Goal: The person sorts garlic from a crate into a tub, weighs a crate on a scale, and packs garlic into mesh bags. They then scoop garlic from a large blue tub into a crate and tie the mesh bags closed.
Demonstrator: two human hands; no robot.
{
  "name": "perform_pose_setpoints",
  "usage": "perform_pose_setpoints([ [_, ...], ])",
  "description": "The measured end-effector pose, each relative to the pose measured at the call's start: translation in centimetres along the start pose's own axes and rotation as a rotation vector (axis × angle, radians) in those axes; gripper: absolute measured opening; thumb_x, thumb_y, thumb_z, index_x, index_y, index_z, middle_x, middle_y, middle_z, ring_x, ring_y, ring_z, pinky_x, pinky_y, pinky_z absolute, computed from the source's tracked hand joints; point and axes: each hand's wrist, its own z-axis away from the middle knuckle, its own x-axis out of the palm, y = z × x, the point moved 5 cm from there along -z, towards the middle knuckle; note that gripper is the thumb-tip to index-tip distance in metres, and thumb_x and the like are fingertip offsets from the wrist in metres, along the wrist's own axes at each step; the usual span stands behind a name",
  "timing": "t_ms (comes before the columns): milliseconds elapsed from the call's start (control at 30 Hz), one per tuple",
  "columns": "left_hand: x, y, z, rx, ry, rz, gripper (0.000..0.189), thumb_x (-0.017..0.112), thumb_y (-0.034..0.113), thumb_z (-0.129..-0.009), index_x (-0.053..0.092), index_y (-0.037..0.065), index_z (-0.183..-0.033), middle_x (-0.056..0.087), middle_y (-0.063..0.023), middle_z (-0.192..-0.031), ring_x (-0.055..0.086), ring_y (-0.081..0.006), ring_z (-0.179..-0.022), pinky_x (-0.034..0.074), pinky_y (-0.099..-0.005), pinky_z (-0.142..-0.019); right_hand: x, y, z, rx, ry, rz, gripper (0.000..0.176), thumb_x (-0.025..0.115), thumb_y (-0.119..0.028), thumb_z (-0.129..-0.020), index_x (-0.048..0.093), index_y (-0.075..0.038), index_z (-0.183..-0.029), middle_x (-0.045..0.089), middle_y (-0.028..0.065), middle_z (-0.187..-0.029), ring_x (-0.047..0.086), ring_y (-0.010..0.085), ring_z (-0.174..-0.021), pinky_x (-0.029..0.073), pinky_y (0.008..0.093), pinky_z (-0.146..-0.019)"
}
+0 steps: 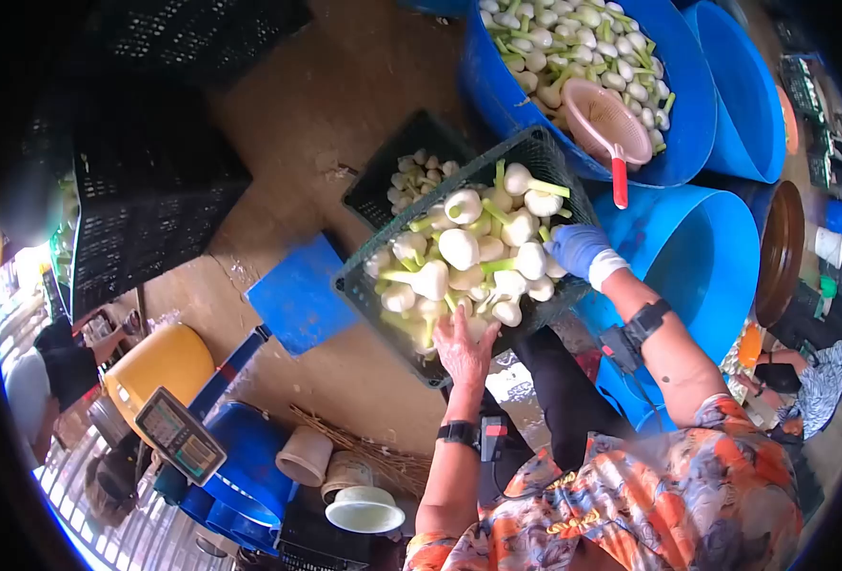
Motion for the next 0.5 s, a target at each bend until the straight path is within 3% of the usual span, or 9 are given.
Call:
perform_pose_setpoints([
  [33,-2.0,0.9,-0.4,0.035,0.124,0.072,0.075,0.081,0.022,-0.064,0.047,0.010,-0.130,0.047,-0.0196,-0.115,0.047,-0.0353,-0.106,0.040,-0.0458,-0.091,-0.7,-0.3,0.7,-0.056,0.024,-0.016,0.036,0.050,-0.039,-0.088,0.065,-0.008,-0.096,0.066,0.0205,-0.083,0.063,0.0369,-0.078,0.049,0.0469,-0.072],
  [100,-4.3,5.1,-5.7,0.156,0.336,0.257,0.067,0.078,0.013,-0.067,0.048,0.009,-0.127,0.049,-0.0198,-0.111,0.049,-0.0363,-0.100,0.043,-0.0444,-0.085,-4.9,1.4,0.1,-0.019,0.287,-0.026,0.031,0.052,-0.034,-0.087,0.062,-0.008,-0.100,0.064,0.0185,-0.086,0.062,0.0360,-0.075,0.049,0.0457,-0.068],
  [167,-6.1,7.6,-9.0,0.268,0.457,0.240,0.058,0.072,0.011,-0.073,0.050,0.007,-0.127,0.051,-0.0195,-0.106,0.049,-0.0343,-0.099,0.042,-0.0415,-0.085,-6.9,1.0,1.5,-0.030,0.656,-0.085,0.029,0.053,-0.029,-0.086,0.058,-0.007,-0.104,0.061,0.0163,-0.090,0.061,0.0347,-0.074,0.049,0.0438,-0.067],
  [233,-6.5,9.6,-13.2,0.376,0.453,0.242,0.053,0.068,0.009,-0.076,0.050,0.009,-0.127,0.055,-0.0177,-0.094,0.054,-0.0321,-0.087,0.045,-0.0402,-0.078,-7.5,-0.3,0.3,-0.038,0.663,-0.067,0.026,0.057,-0.023,-0.083,0.058,-0.007,-0.104,0.059,0.0149,-0.089,0.062,0.0333,-0.076,0.050,0.0422,-0.065],
  [300,-5.2,8.8,-16.8,0.037,0.154,0.335,0.051,0.065,0.010,-0.079,0.049,0.011,-0.127,0.057,-0.0213,-0.094,0.056,-0.0369,-0.086,0.046,-0.0458,-0.075,-7.4,-1.3,-1.8,0.065,0.480,0.210,0.021,0.054,-0.016,-0.084,0.058,-0.007,-0.102,0.060,0.0141,-0.089,0.064,0.0297,-0.076,0.051,0.0420,-0.062],
  [333,-5.5,8.8,-17.6,0.091,0.211,0.278,0.047,0.064,0.011,-0.079,0.050,0.011,-0.124,0.058,-0.0203,-0.090,0.057,-0.0372,-0.082,0.046,-0.0465,-0.073,-6.8,-1.3,-2.8,0.017,0.424,0.241,0.021,0.051,-0.012,-0.084,0.057,-0.006,-0.103,0.062,0.0121,-0.087,0.065,0.0278,-0.072,0.052,0.0415,-0.058],
  [367,-5.8,8.9,-18.1,0.145,0.265,0.220,0.044,0.064,0.011,-0.079,0.051,0.011,-0.121,0.059,-0.0194,-0.087,0.058,-0.0375,-0.077,0.046,-0.0473,-0.071,-6.4,-1.4,-3.8,0.061,0.438,0.271,0.015,0.053,-0.010,-0.081,0.065,-0.008,-0.090,0.066,0.0099,-0.077,0.067,0.0269,-0.071,0.051,0.0427,-0.049],
  [400,-6.2,9.2,-18.2,0.154,0.282,0.256,0.036,0.064,0.012,-0.077,0.053,0.009,-0.111,0.059,-0.0190,-0.085,0.058,-0.0376,-0.076,0.046,-0.0476,-0.069,-6.1,-2.0,-3.9,0.006,0.363,0.255,0.015,0.054,-0.010,-0.079,0.067,-0.008,-0.086,0.067,0.0114,-0.078,0.068,0.0277,-0.074,0.052,0.0432,-0.052],
  [500,-5.0,7.9,-19.0,0.182,0.270,0.243,0.031,0.065,0.015,-0.076,0.053,0.008,-0.104,0.060,-0.0186,-0.084,0.058,-0.0389,-0.078,0.045,-0.0486,-0.068,-8.4,-2.5,-4.3,-0.048,0.227,0.175,0.017,0.055,-0.012,-0.077,0.070,-0.007,-0.083,0.068,0.0142,-0.081,0.068,0.0296,-0.079,0.052,0.0438,-0.059],
])
